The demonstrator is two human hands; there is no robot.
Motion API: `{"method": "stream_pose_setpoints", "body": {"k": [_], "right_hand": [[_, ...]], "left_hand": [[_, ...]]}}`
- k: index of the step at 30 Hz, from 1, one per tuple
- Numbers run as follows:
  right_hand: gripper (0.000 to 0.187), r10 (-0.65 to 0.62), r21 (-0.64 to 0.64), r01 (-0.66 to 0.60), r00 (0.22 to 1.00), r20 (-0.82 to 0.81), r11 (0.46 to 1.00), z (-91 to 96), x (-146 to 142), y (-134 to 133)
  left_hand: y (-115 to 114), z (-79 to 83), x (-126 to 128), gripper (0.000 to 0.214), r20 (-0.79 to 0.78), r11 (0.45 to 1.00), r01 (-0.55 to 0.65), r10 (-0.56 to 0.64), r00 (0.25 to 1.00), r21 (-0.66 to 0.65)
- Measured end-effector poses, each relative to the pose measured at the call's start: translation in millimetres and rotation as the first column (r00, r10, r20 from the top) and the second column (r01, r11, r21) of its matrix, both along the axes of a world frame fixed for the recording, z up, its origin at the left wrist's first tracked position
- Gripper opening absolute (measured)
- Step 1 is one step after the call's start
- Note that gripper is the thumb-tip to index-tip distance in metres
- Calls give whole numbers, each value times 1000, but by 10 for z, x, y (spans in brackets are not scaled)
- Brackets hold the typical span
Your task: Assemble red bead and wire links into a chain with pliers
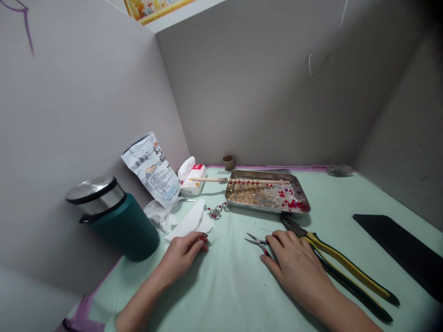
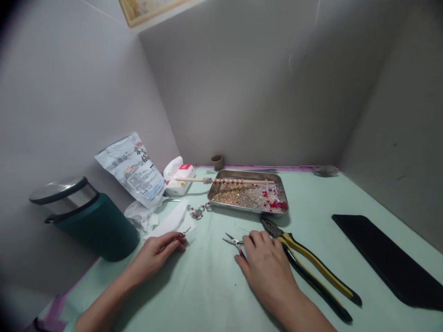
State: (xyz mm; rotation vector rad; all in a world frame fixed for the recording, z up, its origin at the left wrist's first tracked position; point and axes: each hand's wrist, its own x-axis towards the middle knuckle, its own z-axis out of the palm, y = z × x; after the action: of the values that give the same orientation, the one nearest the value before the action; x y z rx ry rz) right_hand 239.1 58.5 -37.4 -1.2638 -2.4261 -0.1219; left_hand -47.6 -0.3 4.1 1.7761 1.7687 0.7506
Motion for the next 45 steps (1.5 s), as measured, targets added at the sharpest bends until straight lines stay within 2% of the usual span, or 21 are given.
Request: {"method": "stream_pose_setpoints", "body": {"k": [3,6,9,12,14,16,18,20,22,24,25,26,28,30,32,34,36,39,42,45], "right_hand": [[17,19,-40,-19,1000,-10,999,31,24,-6],[15,45,-68,-46,999,-18,997,81,20,-20],[9,52,-88,-53,999,-13,995,134,-35,-45],[8,46,-126,-46,999,-9,991,162,-99,-62],[9,40,-155,-48,998,-51,987,165,-111,-48],[9,28,-191,-59,986,-164,980,174,-90,-8],[8,-23,-287,-82,938,-346,954,211,-43,55],[8,-166,-476,-152,811,-561,866,281,13,121],[15,-372,-633,-337,586,-720,697,364,59,166],[28,-527,-622,-587,353,-773,518,433,79,177],[34,-574,-576,-689,277,-771,440,457,76,170],[40,-602,-532,-765,244,-760,362,474,66,158],[46,-622,-496,-838,268,-736,226,493,30,135],[44,-609,-501,-851,315,-728,158,499,-18,133],[36,-592,-518,-840,336,-732,163,491,-70,158],[28,-574,-563,-800,367,-732,207,463,-125,192],[24,-536,-629,-732,433,-725,261,417,-181,212],[21,-443,-692,-618,536,-718,373,347,-234,204],[23,-344,-684,-527,604,-719,504,327,-223,179],[25,-285,-678,-449,668,-687,581,349,-176,162]], "left_hand": [[-15,13,-85,30,-15,998,-62,62,998,12],[-55,58,-61,27,-42,998,-57,58,997,35],[-77,136,136,24,-33,995,2,1,999,97],[-2,198,406,24,141,1000,29,-30,990,12],[112,203,560,22,363,995,65,-33,931,-74],[256,178,676,23,563,986,88,7,827,-143],[407,135,764,24,711,973,127,47,701,-190],[543,86,833,24,809,958,181,77,583,-222],[647,36,890,25,851,950,212,92,516,-231],[713,-13,931,24,867,952,205,103,487,-228],[732,-37,945,24,874,955,194,109,474,-225],[744,-61,953,24,882,957,188,114,458,-221],[750,-103,954,23,896,959,187,115,429,-213],[747,-132,943,22,905,960,194,105,411,-200],[743,-144,929,22,912,960,205,95,400,-190],[743,-145,919,23,916,958,214,95,391,-190],[744,-145,913,25,918,955,224,98,383,-196],[744,-153,909,25,931,950,245,97,352,-191],[742,-166,904,24,945,951,255,87,316,-173],[741,-186,900,23,950,953,258,76,302,-158]]}}
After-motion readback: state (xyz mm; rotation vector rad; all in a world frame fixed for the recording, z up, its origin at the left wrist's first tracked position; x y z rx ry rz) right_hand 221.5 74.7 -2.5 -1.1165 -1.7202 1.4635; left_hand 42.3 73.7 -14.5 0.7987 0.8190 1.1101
